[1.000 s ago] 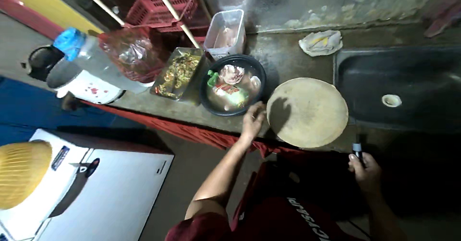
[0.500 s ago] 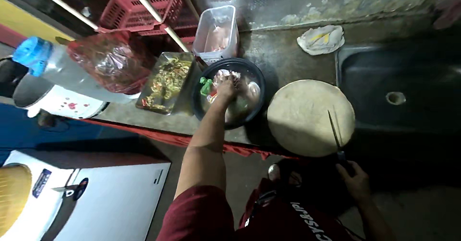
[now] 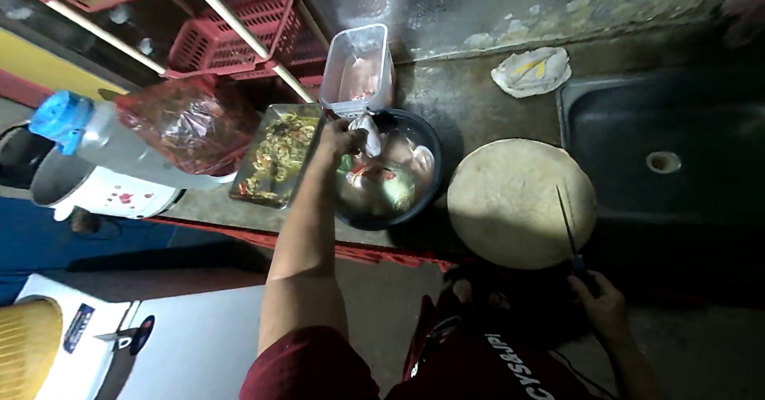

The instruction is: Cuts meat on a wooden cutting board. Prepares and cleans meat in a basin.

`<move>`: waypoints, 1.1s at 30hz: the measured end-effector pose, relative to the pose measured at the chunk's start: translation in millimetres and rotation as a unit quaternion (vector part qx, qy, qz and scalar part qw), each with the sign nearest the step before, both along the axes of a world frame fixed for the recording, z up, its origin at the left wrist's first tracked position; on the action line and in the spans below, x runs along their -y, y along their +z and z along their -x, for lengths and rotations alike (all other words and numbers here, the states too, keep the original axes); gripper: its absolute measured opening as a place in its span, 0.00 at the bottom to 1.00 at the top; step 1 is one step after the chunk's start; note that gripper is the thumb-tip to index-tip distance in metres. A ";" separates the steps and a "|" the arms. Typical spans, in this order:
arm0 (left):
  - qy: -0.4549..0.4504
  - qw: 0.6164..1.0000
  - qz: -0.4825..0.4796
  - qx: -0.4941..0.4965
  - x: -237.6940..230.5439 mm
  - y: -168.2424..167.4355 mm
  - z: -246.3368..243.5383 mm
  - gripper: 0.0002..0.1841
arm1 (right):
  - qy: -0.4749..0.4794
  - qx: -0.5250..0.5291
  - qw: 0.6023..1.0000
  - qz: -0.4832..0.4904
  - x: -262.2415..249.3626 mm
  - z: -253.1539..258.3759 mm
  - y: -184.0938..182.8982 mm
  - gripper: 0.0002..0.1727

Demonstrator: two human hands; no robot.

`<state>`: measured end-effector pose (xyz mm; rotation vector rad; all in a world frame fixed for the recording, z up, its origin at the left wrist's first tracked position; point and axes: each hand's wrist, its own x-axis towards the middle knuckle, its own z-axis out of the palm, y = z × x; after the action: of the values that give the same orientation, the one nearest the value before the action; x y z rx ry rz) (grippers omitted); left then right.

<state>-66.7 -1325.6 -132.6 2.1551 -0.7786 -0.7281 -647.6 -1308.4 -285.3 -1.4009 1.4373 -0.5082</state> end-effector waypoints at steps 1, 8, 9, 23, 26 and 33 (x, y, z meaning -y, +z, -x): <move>0.009 0.999 0.017 -0.037 -1.7 0.2 2.1 0.17 | 0.000 -0.003 1.000 -0.012 1.1 -2.2 0.0 0.20; -0.024 0.988 0.089 -0.123 -0.2 13.5 54.0 0.08 | 0.036 0.010 0.999 -0.037 9.3 -11.8 6.4 0.20; -0.043 0.988 0.094 -0.112 2.4 20.3 68.1 0.07 | 0.038 0.011 0.998 -0.039 11.7 -11.4 8.8 0.20; -0.377 0.874 0.088 0.295 41.3 -136.0 306.8 0.11 | 0.100 0.066 0.993 0.015 155.8 60.5 -2.9 0.19; -0.362 0.877 0.059 0.310 29.9 -138.8 322.6 0.13 | 0.131 0.052 0.990 0.014 201.3 85.7 -6.5 0.19; -0.254 0.924 -0.028 0.286 80.7 -121.6 340.2 0.18 | 0.221 0.046 0.973 0.036 265.3 86.9 -17.5 0.22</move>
<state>-406.9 -1406.3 -254.2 2.2567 -1.6840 -0.3492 -734.5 -1573.7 -302.8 -1.6739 0.9970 -0.3348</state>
